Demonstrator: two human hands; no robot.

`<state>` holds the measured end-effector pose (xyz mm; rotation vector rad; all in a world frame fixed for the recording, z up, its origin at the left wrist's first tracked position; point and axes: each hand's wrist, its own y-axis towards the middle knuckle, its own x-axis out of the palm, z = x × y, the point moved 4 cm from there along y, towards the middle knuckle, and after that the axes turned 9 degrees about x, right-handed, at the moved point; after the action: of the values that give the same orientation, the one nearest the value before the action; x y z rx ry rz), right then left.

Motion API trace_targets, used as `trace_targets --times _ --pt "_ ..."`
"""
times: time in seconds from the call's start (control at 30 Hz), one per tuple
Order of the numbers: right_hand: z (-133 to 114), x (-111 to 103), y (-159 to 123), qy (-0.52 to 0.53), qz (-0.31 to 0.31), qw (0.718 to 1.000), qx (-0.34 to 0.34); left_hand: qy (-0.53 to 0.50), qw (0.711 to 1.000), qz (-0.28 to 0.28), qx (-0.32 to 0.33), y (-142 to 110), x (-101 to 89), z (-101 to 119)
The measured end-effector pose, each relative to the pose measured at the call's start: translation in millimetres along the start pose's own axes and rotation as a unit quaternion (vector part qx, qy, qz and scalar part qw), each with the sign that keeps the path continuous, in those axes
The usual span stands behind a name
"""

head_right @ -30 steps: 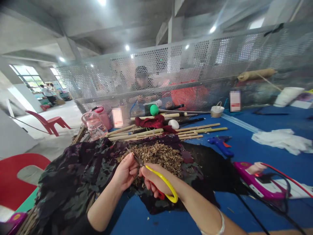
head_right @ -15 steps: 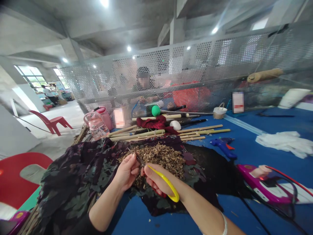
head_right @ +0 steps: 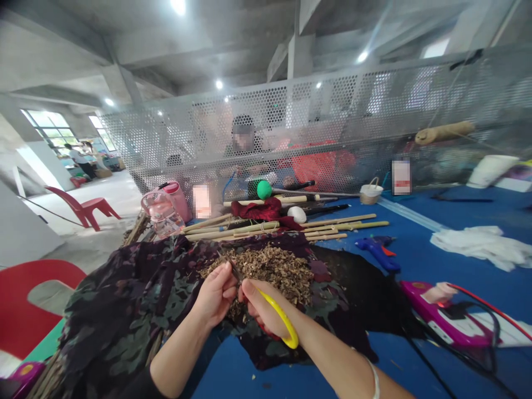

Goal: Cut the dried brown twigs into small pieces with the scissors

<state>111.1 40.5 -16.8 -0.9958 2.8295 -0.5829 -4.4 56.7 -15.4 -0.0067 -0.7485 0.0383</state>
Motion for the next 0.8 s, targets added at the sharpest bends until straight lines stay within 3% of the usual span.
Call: trace_targets --times 0.3,0.57,0.8 --pt "-3 0 -2 -0.044 0.045 0.998 -0.016 0.004 1.0 0.008 -0.007 0 -0.7 1" --pt "4 0 4 0.047 -0.044 0.998 0.0 -0.014 1.0 0.014 -0.012 2 -1.8 -1" --pt "6 -2 5 0.047 -0.058 0.997 0.0 -0.048 0.998 0.024 -0.026 0 0.8 -1"
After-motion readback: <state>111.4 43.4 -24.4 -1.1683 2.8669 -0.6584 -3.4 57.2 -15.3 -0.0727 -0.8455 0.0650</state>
